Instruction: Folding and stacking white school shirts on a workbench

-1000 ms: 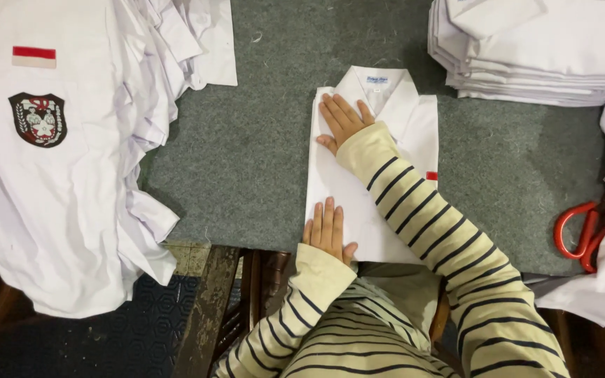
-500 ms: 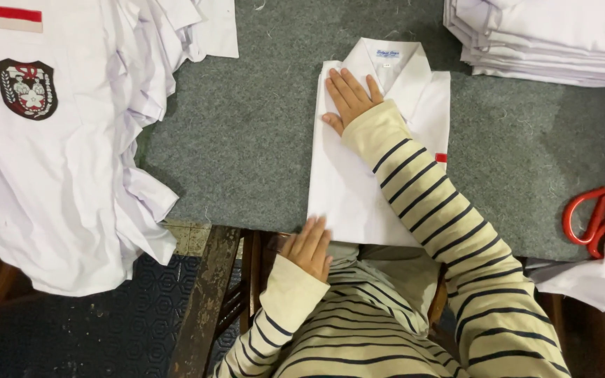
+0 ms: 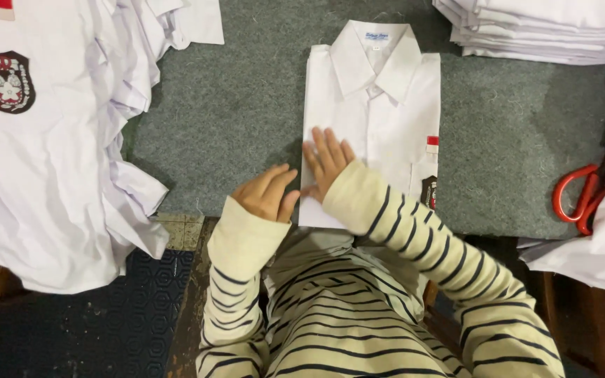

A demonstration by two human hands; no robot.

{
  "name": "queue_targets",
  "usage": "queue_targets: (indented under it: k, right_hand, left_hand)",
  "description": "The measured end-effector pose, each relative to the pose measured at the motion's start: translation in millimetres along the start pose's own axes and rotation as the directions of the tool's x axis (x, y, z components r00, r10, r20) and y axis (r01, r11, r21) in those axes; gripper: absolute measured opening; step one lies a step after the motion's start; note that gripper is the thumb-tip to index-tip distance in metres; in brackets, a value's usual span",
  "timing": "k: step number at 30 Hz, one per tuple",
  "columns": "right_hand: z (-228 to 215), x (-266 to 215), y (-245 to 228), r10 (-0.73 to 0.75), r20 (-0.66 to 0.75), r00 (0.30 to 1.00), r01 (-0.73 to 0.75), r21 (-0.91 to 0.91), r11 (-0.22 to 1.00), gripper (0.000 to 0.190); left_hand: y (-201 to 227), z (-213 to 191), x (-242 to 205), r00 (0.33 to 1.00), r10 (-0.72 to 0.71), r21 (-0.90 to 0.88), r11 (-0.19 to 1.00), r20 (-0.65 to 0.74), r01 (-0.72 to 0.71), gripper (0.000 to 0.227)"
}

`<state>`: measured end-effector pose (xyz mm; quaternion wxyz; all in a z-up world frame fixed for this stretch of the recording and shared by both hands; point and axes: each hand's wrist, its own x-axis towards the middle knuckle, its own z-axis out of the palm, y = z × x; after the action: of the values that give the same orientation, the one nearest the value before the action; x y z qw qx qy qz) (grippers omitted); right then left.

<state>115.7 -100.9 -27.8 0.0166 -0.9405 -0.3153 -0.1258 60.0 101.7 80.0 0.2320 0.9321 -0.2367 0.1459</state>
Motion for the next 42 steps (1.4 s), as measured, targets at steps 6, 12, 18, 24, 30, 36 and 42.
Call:
queue_targets:
  k: [6,12,18,24,30,36,42]
  right_hand:
    - [-16.6,-73.8,-79.6,0.038,0.245,0.969,-0.07,0.122,0.99,0.119]
    - [-70.0,-103.7,-85.0,-0.221,0.347,0.911,0.001,0.534,0.845,0.097]
    - [-72.2,-67.8,-0.1,0.414,-0.088,0.906,-0.385,0.236,0.892,0.07]
    - [-31.5,-77.5,15.2,0.453,0.005,0.892,-0.449,0.137,0.883,0.092]
    - [-35.7,-99.3,2.8,0.516,0.047,0.855,-0.517,0.013,0.856,0.101]
    - [-47.2,-150.7,5.8,0.404,0.16,0.901,-0.425,0.124,0.897,0.1]
    - [-110.0,-71.9,97.1,0.53,-0.103,0.842,-0.465,0.362,0.808,0.054]
  left_hand:
    - [-11.1,43.1,57.1,0.99,0.129,-0.115,0.984,-0.051,-0.134,0.027]
    - [-13.6,107.5,109.0,0.974,0.225,-0.133,0.967,0.025,-0.22,0.022]
    - [-14.8,214.9,161.8,0.96,0.265,-0.078,0.963,0.088,-0.259,0.044]
    - [-19.1,208.4,175.0,0.937,0.192,0.051,0.975,0.292,-0.216,0.068]
    - [-19.2,205.8,173.1,0.932,0.172,0.049,0.979,0.319,-0.197,0.073]
    - [-6.6,186.5,176.5,0.931,0.135,0.124,0.975,0.339,-0.187,0.07]
    - [-18.8,206.2,172.1,0.935,0.166,-0.004,0.985,0.314,-0.174,0.073]
